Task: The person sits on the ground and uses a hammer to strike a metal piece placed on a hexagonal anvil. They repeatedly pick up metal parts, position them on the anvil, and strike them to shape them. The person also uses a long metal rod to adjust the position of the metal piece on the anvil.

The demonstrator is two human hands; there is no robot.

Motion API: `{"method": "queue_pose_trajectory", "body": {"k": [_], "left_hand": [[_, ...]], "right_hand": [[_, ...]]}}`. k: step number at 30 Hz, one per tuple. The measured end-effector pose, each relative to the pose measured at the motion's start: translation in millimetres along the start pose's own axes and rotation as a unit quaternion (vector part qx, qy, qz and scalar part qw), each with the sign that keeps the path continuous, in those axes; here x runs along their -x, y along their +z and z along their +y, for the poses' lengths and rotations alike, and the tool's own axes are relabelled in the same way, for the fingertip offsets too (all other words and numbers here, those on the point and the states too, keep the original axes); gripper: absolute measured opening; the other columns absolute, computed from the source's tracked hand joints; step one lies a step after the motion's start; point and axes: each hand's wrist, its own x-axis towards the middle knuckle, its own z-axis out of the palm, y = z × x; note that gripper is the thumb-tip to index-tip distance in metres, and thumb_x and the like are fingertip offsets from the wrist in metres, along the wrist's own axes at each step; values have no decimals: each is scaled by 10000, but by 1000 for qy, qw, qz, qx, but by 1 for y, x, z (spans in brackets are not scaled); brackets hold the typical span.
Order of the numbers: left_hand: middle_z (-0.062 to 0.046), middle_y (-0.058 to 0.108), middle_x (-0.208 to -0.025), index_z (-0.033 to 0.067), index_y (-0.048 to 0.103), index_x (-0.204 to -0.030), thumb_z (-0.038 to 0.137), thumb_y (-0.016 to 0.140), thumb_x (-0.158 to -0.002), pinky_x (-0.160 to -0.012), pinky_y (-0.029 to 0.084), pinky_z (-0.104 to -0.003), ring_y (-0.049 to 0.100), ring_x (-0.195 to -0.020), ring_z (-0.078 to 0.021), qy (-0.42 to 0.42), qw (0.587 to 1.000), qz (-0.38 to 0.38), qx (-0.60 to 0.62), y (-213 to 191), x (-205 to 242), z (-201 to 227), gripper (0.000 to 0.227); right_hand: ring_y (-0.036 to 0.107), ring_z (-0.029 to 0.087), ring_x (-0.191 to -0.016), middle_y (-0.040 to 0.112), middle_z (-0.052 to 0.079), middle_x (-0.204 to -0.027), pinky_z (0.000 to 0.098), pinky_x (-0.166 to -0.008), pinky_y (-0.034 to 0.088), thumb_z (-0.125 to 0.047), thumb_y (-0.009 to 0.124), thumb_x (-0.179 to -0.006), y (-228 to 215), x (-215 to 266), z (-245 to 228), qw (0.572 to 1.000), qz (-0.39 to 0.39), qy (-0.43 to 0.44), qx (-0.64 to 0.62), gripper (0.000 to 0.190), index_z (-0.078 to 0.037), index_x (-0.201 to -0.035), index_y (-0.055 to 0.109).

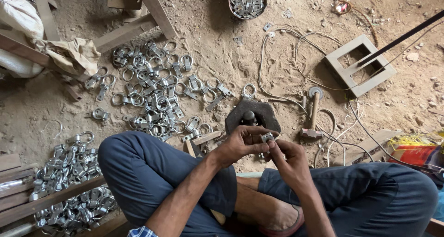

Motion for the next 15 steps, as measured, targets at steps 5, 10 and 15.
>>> {"method": "queue_pose_trajectory", "body": {"k": [5,10,15], "left_hand": [[-44,736,-1095,19,686,-1302,143,793,-976,-861,627,-335,725,-963,-151,51,998,-8,41,-2,0,-15,365],[-71,788,-1038,35,706,-1247,187,793,-916,-819,666,-324,757,-900,-145,32,988,145,51,-12,-8,-17,375],[-116,791,-984,23,713,-1202,206,824,-868,-778,665,-308,772,-871,-152,65,967,247,-9,-17,-11,-19,396]], "right_hand": [[438,65,-546,640,29,-658,264,-479,321,-341,533,-1070,2,2,10,992,-21,69,-101,445,-8,-896,771],[513,83,-556,694,39,-681,274,-507,414,-321,455,-1100,3,-2,-2,999,0,30,-20,443,-16,-927,725],[689,108,-655,720,66,-708,293,-570,531,-253,544,-1029,4,-2,-28,996,44,-12,77,274,-36,-1059,709]]}}
